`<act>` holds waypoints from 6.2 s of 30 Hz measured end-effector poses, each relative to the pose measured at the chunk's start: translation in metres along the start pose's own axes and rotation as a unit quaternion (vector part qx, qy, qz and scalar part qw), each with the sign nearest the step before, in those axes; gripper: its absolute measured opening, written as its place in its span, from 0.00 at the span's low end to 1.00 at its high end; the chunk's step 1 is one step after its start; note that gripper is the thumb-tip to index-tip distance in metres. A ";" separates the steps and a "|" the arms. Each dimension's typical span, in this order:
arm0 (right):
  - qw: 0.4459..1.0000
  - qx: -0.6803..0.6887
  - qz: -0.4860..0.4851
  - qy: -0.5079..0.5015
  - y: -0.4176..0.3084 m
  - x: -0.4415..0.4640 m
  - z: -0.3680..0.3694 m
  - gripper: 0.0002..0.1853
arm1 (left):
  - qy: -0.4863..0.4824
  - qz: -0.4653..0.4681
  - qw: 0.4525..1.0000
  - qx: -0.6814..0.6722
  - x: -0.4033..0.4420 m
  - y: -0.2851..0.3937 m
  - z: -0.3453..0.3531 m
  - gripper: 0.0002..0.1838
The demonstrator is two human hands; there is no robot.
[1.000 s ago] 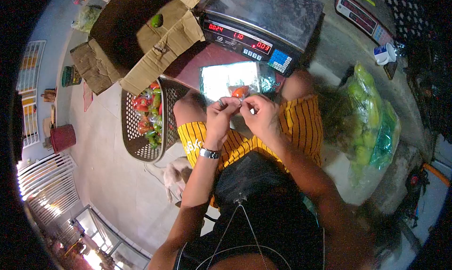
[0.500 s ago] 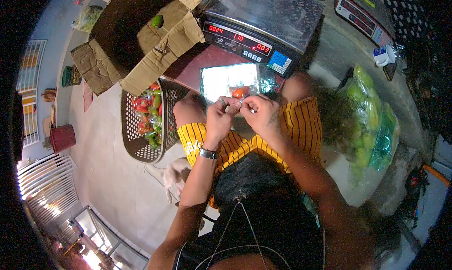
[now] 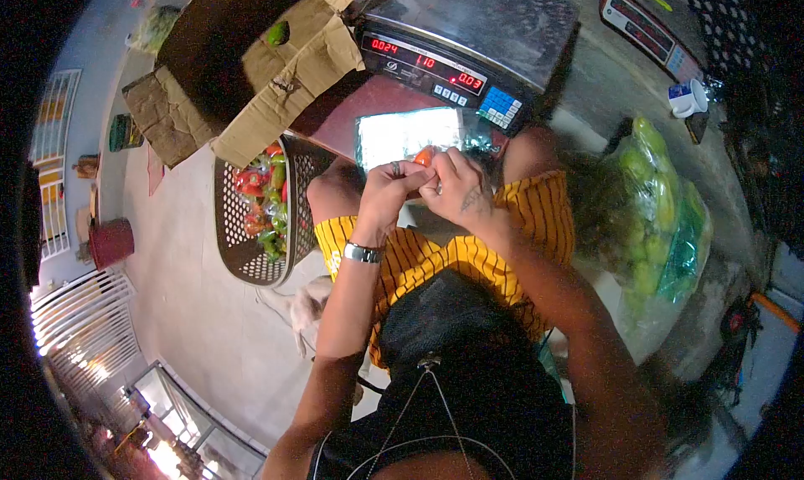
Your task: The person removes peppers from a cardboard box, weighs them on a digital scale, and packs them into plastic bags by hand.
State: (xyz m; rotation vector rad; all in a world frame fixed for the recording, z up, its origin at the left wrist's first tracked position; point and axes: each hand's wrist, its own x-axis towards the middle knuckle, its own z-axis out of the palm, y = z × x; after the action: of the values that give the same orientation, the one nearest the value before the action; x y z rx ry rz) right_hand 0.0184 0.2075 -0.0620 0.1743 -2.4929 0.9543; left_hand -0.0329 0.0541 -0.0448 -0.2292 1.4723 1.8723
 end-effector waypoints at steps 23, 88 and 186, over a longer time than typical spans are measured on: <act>0.983 0.163 0.017 -0.080 -0.013 0.018 -0.025 0.07 | -0.006 0.059 0.992 0.107 0.011 -0.021 -0.019 0.08; 0.981 -0.005 0.128 -0.142 0.053 -0.002 -0.005 0.13 | 0.296 0.257 0.792 0.468 0.012 -0.033 -0.062 0.22; 0.918 0.215 0.302 0.140 0.004 0.060 -0.158 0.14 | 0.125 0.385 0.886 0.227 -0.012 0.100 0.035 0.07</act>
State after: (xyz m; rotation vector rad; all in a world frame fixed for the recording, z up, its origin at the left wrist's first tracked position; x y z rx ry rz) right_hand 0.0235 0.3176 0.0661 -0.5931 -2.0583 1.6361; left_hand -0.0774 0.0730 0.0502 0.4204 2.3763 2.0365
